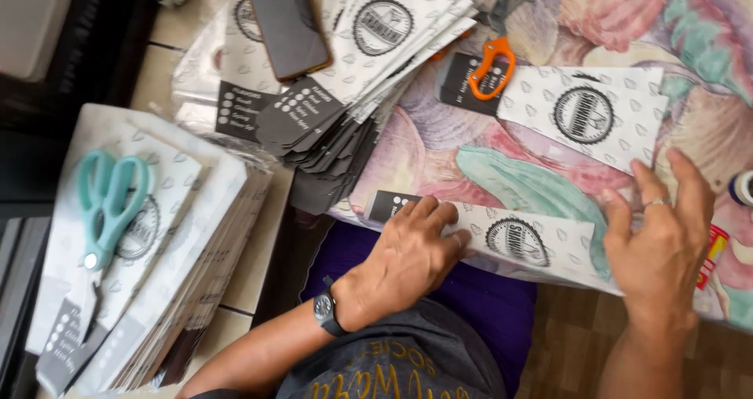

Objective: The person applies glue to paper sleeves and folds them to secure the edges, handling each sleeve one at a time.

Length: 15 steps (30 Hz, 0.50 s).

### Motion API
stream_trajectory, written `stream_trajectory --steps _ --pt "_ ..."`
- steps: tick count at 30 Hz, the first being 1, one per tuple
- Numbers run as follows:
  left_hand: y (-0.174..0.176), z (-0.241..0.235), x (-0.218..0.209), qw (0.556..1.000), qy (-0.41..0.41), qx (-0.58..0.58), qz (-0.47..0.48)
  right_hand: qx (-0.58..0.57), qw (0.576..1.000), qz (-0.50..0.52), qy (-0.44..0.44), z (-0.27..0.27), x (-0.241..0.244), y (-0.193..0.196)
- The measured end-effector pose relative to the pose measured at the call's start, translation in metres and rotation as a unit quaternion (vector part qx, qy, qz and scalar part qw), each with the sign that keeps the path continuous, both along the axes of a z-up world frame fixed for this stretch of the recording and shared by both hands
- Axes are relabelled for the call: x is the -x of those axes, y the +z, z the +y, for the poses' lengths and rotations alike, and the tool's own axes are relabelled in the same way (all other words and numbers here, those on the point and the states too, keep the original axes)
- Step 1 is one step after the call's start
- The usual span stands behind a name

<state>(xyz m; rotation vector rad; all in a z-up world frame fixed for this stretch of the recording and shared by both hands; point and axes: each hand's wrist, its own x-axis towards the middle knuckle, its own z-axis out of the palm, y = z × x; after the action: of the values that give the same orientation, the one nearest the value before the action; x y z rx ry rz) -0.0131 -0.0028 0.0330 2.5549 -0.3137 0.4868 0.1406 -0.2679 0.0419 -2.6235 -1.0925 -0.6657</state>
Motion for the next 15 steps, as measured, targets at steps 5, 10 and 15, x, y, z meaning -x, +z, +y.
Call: stream_trajectory --steps 5,10,15 --pt "0.024 0.064 -0.031 0.985 0.163 0.062 0.011 0.024 0.998 0.022 0.051 0.026 -0.036 -0.010" --pt "0.002 0.135 -0.083 0.941 0.328 0.067 -0.041 0.050 0.996 0.041 0.057 0.042 -0.046 -0.028" --pt "0.001 0.126 -0.077 0.900 0.399 -0.176 0.008 0.024 0.997 -0.013 0.079 0.043 -0.047 -0.039"
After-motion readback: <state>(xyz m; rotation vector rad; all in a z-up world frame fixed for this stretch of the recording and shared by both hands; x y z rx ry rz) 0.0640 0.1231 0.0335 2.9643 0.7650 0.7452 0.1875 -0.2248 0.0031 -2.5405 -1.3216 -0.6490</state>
